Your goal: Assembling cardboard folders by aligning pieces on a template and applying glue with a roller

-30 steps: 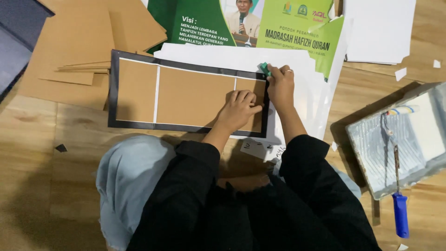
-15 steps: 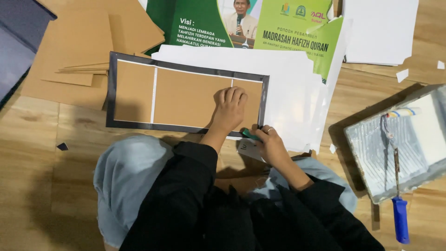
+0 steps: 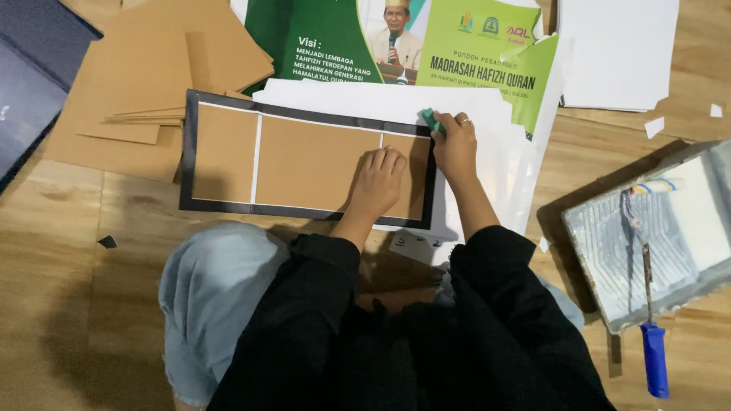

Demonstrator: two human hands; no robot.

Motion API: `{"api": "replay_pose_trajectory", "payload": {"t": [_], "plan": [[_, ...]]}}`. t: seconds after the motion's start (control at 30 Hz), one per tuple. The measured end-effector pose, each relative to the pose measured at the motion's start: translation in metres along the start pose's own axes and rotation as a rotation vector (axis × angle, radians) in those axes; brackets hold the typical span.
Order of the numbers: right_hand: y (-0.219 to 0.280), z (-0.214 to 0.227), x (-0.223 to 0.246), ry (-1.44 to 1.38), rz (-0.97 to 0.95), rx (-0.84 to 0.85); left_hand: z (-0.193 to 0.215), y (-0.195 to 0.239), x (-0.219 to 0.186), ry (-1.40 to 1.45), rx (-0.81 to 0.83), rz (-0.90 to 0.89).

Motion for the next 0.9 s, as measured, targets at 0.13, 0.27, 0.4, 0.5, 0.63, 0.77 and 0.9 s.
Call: {"api": "replay_pose_trajectory", "payload": {"t": [0.13,0.27,0.4,0.5,0.63,0.77,0.9], "plan": [[0.046,0.006,0.003,0.033,0.024,0.158,0.013,-0.006,0.002,0.023,0.001,0.025],[0.121,0.020,0.029,0.064,0.038,0.373,0.015,-0.003,0.001,0.020,0.001,0.031],[0.173,0.034,0.051,-0.037,0.001,0.497,0.015,-0.003,-0.001,0.029,0.077,0.080],[0.186,0.040,0.080,-0.128,0.052,0.559,0.021,-0.006,0.006,0.288,0.386,0.268],[0.162,0.053,0.048,-0.392,-0.136,0.262,0.052,0.008,0.052,0.481,0.309,0.267],[0.160,0.039,0.014,-0.153,-0.173,0.174,0.088,0.043,0.063,0.442,0.480,0.472],[0.156,0.029,0.026,-0.052,-0.103,0.336,0.094,0.058,0.035,0.115,0.780,0.376]]}}
Point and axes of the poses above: each hand's wrist, its own y-axis away from the middle knuckle, its own z-axis out of the back of the hand, x = y × z, the point moved 5 cm from there along -y, towards the middle knuckle, and after that the axes turned 5 degrees about -y, right-handed, at the moved point
